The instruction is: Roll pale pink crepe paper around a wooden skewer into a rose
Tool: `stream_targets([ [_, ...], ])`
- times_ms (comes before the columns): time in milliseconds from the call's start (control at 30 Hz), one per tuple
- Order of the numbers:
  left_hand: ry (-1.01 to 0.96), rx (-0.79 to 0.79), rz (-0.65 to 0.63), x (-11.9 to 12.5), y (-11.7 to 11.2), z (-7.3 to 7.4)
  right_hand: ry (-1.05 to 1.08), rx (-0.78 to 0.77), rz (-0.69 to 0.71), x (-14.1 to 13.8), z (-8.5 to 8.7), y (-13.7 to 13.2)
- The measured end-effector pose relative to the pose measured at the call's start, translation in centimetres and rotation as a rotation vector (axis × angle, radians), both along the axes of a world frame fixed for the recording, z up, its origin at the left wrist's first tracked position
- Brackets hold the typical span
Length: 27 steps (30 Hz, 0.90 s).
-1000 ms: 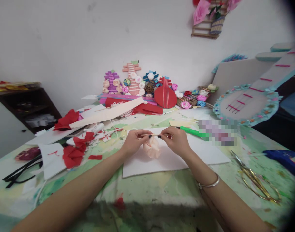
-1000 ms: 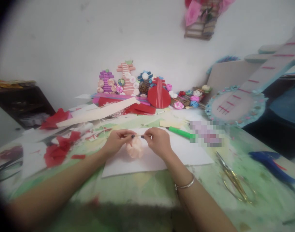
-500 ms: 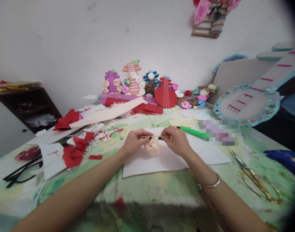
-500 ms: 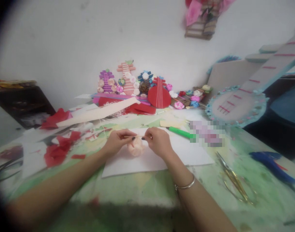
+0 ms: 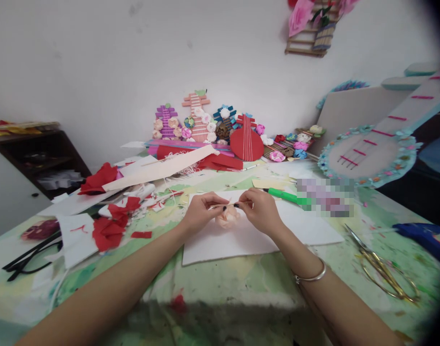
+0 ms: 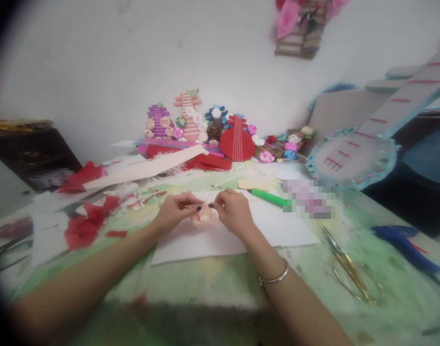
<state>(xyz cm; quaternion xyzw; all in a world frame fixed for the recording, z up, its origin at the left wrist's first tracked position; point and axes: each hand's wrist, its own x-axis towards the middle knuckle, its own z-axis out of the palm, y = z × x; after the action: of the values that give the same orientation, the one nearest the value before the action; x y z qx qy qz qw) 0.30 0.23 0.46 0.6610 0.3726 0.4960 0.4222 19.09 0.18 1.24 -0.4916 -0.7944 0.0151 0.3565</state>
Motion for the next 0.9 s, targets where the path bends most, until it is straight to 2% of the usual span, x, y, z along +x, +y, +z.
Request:
stream_targets([
  [200,0.001,0.017,0.007,-0.11,-0.02,0.03,-0.005,0.039,0.016,-0.05,-0.19,0.14],
  [433,-0.009,-0.044,-0.038,-0.03,0.13,-0.36,0.037,0.018,0.039,0.18,0.03,0.32],
  [633,-0.063,-0.011,-0.005,0.07,0.07,-0.4,0.023,0.028,0.093,0.11,0.13,-0.09],
  [900,-0.024,0.024,-0.008,0.21,-0.08,-0.32,0.021,0.016,0.04,-0.18,0.05,-0.22],
])
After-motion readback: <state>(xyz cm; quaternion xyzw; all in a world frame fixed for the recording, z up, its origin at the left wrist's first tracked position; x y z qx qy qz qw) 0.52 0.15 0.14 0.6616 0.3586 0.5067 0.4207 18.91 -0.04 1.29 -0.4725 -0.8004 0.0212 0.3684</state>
